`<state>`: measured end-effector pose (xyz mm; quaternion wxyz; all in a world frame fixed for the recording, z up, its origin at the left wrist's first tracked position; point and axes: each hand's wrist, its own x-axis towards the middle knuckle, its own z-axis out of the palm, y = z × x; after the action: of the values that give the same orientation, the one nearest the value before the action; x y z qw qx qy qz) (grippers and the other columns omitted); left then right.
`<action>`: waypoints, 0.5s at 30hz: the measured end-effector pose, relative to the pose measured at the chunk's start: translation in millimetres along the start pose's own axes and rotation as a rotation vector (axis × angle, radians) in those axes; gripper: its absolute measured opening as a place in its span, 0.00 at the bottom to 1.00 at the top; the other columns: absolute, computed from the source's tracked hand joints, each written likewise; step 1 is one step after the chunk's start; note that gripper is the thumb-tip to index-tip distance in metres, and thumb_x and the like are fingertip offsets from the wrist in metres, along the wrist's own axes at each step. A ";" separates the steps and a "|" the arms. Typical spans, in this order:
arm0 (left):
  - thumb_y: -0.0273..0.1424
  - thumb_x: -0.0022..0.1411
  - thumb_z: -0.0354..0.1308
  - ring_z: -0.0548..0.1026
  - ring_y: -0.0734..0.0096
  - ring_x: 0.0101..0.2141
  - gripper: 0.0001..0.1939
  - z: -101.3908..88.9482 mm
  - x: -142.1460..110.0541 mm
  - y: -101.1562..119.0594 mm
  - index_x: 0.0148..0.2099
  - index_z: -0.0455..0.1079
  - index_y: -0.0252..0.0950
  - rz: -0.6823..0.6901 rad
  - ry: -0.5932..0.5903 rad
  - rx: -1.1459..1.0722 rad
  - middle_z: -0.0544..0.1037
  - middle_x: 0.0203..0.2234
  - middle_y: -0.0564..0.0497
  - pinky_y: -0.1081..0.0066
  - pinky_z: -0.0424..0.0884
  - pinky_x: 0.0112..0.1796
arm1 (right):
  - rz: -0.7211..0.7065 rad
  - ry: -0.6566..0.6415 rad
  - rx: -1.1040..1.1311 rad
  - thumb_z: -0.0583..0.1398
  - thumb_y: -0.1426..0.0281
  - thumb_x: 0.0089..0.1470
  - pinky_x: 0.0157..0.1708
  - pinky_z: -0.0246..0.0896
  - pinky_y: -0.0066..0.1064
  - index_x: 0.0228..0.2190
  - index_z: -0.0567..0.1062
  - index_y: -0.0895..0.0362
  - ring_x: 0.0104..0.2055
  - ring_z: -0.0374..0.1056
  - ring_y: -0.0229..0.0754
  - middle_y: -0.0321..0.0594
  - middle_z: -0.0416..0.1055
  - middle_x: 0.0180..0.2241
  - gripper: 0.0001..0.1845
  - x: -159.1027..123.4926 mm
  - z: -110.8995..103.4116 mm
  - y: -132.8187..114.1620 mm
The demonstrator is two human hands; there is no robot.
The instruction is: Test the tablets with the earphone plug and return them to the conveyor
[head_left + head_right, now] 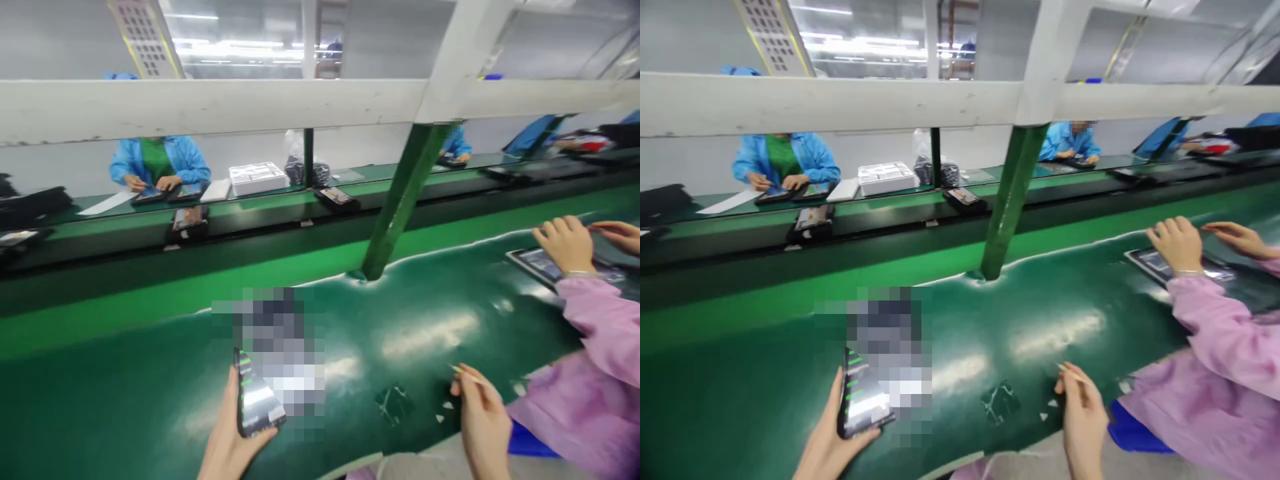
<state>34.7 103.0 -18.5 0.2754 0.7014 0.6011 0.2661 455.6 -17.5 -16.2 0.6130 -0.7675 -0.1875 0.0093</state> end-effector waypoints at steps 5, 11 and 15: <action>0.49 0.47 0.63 0.65 0.41 0.59 0.59 14.8 116.8 44.3 0.71 0.35 0.34 0.113 -0.143 -0.002 0.61 0.63 0.34 0.50 0.68 0.53 | -0.055 -0.064 -0.065 0.57 0.38 0.47 0.25 0.67 0.36 0.27 0.79 0.58 0.27 0.70 0.49 0.53 0.76 0.37 0.34 -15.6 18.1 -13.2; 0.51 0.48 0.61 0.63 0.42 0.60 0.59 50.1 224.2 99.1 0.69 0.35 0.29 0.212 -0.118 0.006 0.59 0.63 0.31 0.50 0.65 0.55 | -0.233 -0.100 -0.249 0.50 0.40 0.56 0.34 0.74 0.38 0.28 0.81 0.53 0.38 0.76 0.54 0.45 0.78 0.36 0.34 -18.4 23.9 -3.8; 0.52 0.50 0.59 0.63 0.42 0.60 0.54 74.1 264.5 118.4 0.68 0.40 0.30 0.257 -0.063 0.032 0.57 0.64 0.31 0.50 0.67 0.53 | -0.273 -0.076 -0.256 0.49 0.42 0.58 0.36 0.74 0.38 0.28 0.82 0.52 0.38 0.76 0.53 0.44 0.78 0.35 0.33 -20.2 24.4 -0.1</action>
<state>205.3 345.0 23.9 0.2464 0.7849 0.5017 0.2675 430.8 -0.7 -26.5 0.4985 -0.8055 -0.3128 -0.0690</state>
